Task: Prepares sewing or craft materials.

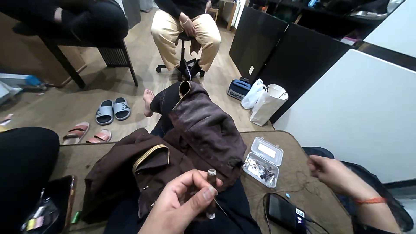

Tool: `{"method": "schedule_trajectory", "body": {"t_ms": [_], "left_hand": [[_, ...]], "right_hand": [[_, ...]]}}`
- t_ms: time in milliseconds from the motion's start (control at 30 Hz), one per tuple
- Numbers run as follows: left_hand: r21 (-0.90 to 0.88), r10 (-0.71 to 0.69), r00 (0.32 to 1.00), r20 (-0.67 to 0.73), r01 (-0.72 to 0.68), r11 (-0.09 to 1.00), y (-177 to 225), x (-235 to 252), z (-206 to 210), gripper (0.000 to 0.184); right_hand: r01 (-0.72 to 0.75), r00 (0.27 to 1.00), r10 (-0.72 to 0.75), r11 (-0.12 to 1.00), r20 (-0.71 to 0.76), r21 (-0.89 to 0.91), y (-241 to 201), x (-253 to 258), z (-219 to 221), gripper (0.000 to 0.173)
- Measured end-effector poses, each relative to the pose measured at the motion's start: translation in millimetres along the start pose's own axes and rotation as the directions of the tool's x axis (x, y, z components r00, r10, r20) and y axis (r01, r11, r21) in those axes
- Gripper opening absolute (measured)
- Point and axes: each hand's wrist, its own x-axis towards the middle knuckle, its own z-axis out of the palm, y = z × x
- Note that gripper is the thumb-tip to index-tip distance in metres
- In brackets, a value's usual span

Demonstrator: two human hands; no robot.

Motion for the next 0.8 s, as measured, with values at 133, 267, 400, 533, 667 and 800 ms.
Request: {"method": "schedule_trajectory", "body": {"t_ms": [133, 267, 400, 533, 667, 800], "left_hand": [[-0.016, -0.010, 1.000, 0.008, 0.010, 1.000, -2, -1, 1, 0.007], [-0.007, -0.020, 1.000, -0.002, 0.020, 1.000, 2, 0, 3, 0.006], [0.002, -0.021, 1.000, 0.006, 0.021, 1.000, -1, 0, 2, 0.007], [0.013, -0.031, 1.000, -0.004, 0.031, 0.999, -1, -1, 2, 0.006], [0.014, -0.028, 1.000, -0.006, 0.028, 1.000, -1, -2, 0, 0.006], [0.013, -0.030, 1.000, -0.004, 0.030, 0.999, -1, -2, -2, 0.007]], "right_hand": [[-0.288, 0.950, 0.262, 0.945, -0.169, -0.154, 41, -5, 5, 0.008], [-0.405, 0.906, 0.372, 0.899, -0.202, -0.163, 54, 1, 20, 0.014], [-0.374, 0.909, 0.331, 0.915, -0.252, -0.148, 61, 1, 27, 0.017], [-0.327, 0.907, 0.291, 0.942, -0.304, -0.076, 52, 3, 20, 0.016], [-0.333, 0.942, 0.329, 0.940, -0.071, -0.069, 50, 9, 28, 0.040], [-0.281, 0.946, 0.291, 0.956, 0.147, -0.086, 82, 26, 83, 0.074]]}}
